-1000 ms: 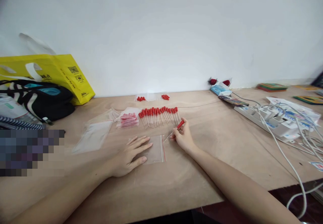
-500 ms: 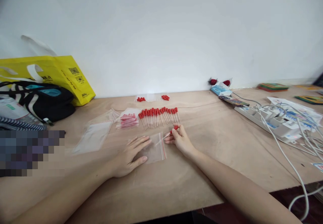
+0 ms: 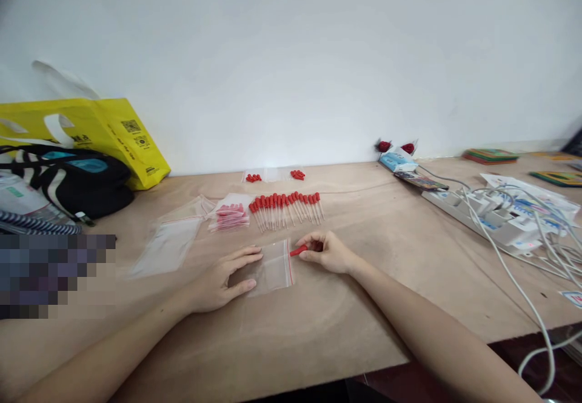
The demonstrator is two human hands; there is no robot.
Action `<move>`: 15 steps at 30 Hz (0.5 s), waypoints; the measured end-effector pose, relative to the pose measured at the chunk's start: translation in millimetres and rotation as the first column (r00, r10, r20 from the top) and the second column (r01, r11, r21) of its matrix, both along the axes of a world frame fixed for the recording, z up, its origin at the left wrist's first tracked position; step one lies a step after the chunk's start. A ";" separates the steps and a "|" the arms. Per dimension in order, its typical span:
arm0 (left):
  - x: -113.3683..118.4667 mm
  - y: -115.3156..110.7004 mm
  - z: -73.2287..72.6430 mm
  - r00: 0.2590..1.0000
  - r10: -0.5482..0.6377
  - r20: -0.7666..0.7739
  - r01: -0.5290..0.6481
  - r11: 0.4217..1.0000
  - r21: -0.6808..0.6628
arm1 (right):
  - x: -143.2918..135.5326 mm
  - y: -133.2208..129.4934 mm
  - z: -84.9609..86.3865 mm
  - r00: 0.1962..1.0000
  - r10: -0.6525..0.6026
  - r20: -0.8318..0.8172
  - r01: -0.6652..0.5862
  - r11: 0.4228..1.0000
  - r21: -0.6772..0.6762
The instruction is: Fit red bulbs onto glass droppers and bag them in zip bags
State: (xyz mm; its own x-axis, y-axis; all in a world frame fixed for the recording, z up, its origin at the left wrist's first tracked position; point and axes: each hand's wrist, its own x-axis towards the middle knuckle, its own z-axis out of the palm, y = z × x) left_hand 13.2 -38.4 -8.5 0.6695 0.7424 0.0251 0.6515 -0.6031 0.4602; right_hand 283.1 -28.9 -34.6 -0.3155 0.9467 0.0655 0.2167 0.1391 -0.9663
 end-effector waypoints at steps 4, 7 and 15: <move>3.9 -1.5 -3.0 1.000 0.000 0.021 -0.001 0.999 0.048 | -10.9 -4.8 -0.8 0.998 -0.005 -0.067 0.003 1.000 -0.023; 7.0 -2.1 -4.0 0.999 0.005 0.042 -0.009 0.997 0.080 | -20.1 -7.5 -3.2 0.998 -0.002 -0.058 0.002 1.000 -0.001; 14.5 1.9 -9.6 0.999 -0.025 0.041 0.021 0.995 0.098 | -27.6 -3.0 -9.6 0.995 -0.074 0.061 0.064 0.988 0.142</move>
State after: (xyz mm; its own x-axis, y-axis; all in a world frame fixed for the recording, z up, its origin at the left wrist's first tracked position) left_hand 27.7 -36.5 -18.1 0.6834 0.7193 0.1251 0.6179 -0.6610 0.4257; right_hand 255.5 -31.9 -44.2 -0.2578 0.9493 0.1800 0.2933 0.2544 -0.9215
